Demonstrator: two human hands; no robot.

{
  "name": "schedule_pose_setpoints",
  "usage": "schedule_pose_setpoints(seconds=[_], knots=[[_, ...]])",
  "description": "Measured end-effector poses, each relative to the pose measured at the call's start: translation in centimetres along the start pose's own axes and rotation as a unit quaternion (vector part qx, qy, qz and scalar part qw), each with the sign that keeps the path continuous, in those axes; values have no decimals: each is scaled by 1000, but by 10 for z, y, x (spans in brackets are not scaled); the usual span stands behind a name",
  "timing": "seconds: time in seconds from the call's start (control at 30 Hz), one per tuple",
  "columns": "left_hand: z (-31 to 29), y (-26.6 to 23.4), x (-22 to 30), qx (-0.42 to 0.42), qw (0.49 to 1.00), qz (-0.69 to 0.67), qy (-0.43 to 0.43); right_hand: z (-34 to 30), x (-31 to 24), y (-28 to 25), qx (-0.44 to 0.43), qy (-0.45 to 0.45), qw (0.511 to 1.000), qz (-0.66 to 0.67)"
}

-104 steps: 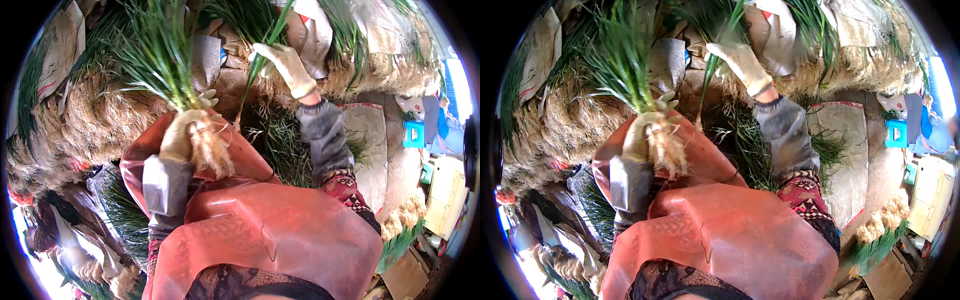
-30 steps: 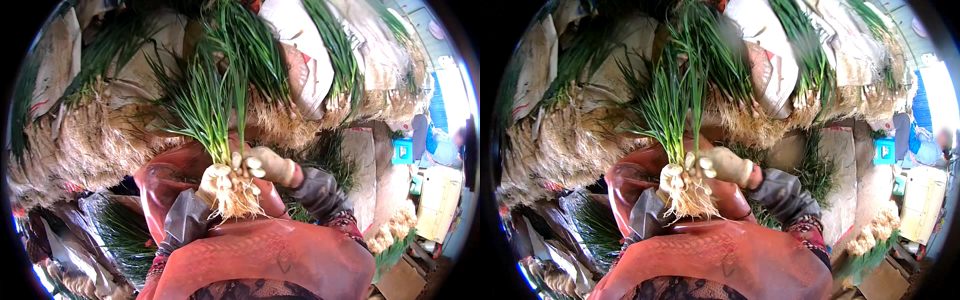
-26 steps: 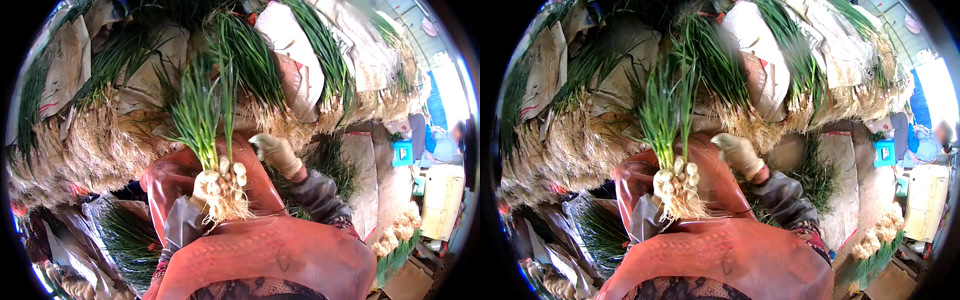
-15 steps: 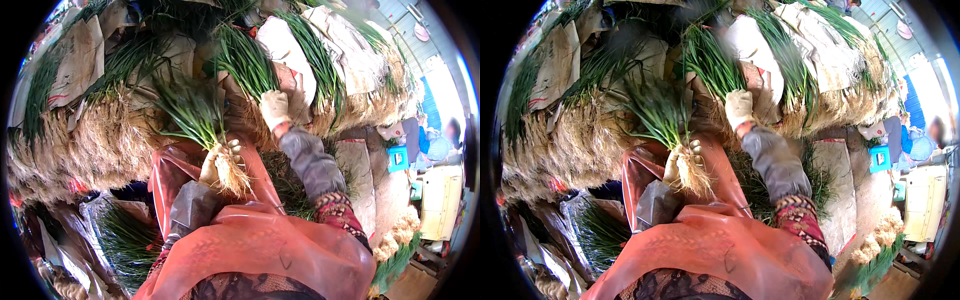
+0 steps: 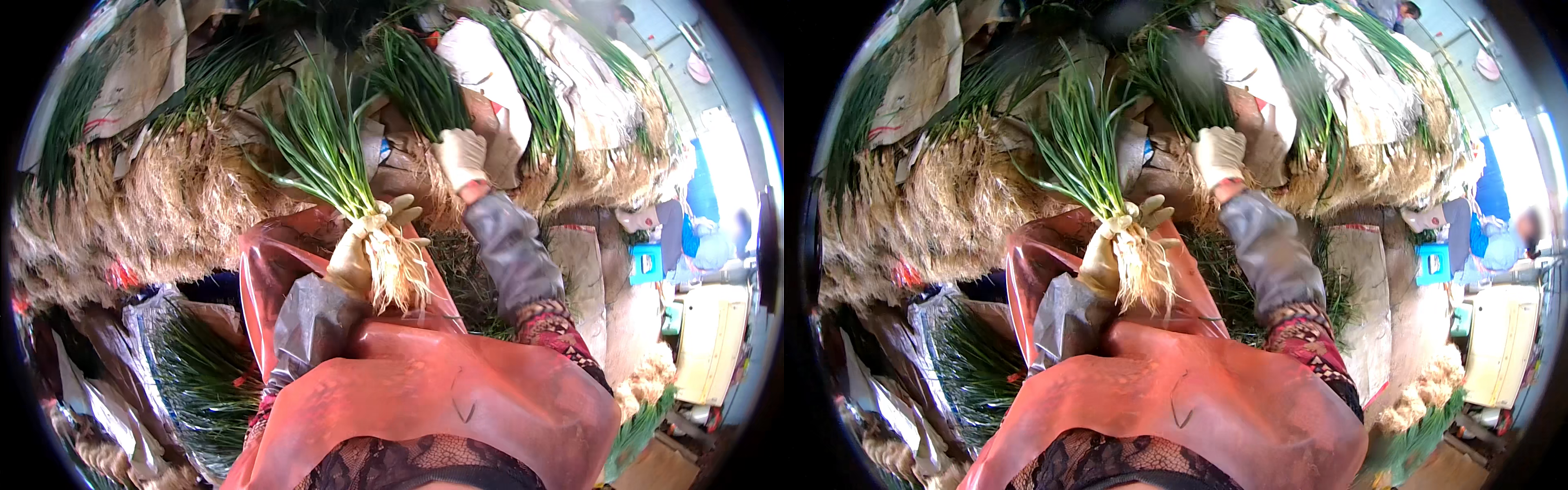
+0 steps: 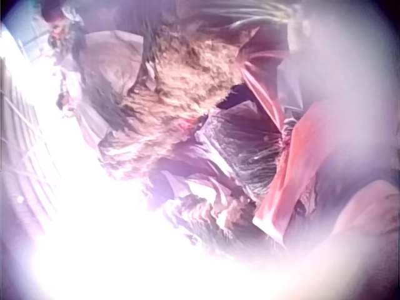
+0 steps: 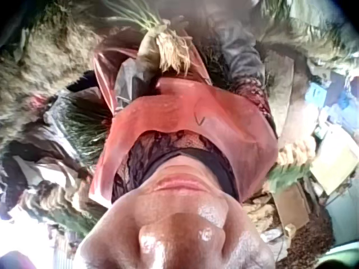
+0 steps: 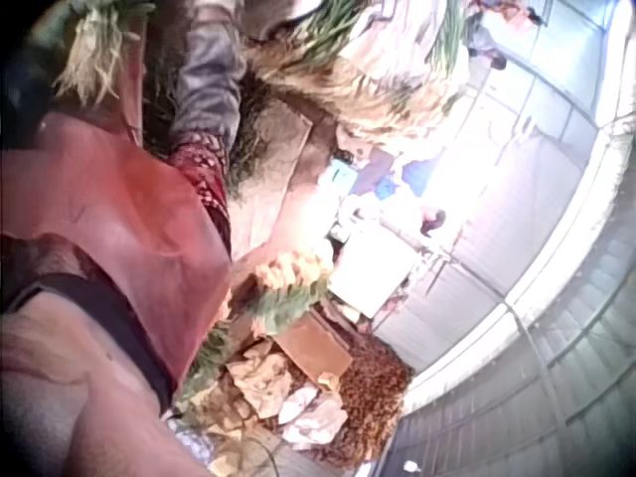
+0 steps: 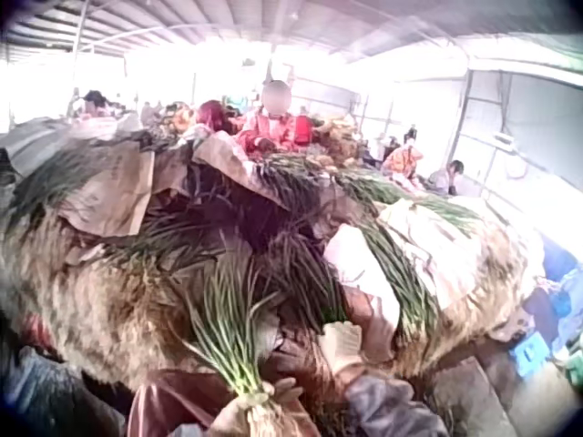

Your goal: The person processes green produce stalks by stripping off outer layers and roots by hand, and kemudian bundles the cleaned stalks using red ribbon.

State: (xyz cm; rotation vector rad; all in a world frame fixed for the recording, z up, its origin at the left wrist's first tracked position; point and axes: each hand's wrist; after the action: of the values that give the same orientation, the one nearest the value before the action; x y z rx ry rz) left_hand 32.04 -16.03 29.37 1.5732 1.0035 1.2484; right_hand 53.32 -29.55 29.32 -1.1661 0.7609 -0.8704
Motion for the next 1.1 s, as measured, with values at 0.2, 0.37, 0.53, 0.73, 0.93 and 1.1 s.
schedule_pose_setpoints(seconds=[0.2, 0.37, 0.53, 0.73, 0.93, 1.1], knots=[[21, -30, 1, 43, 997, 26, -57, -80, -41, -6, -186, 74, 824, 531], [14, -43, -10, 65, 994, -1, -89, -62, -36, 24, -295, 87, 665, 680], [12, -29, -5, 87, 996, -3, -27, -70, -61, 28, 51, -43, 966, 248], [0, -19, 8, -91, 992, -70, 60, -57, -17, 17, -478, 32, 877, 32], [8, -46, -6, -54, 995, -86, 20, -22, -30, 7, 25, -76, 997, -8], [7, -40, 7, 41, 999, -18, 28, 51, -22, 34, -97, 39, 992, 74]])
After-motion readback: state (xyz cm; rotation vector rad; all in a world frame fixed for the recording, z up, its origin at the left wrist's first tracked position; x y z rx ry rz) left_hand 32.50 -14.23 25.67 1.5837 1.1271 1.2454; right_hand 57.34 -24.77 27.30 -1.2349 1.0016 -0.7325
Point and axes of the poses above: each hand's wrist, its own z-axis towards the middle knuckle, its own y-axis out of the palm, x = y × z, and after that the axes turned 5 degrees about z, right-handed
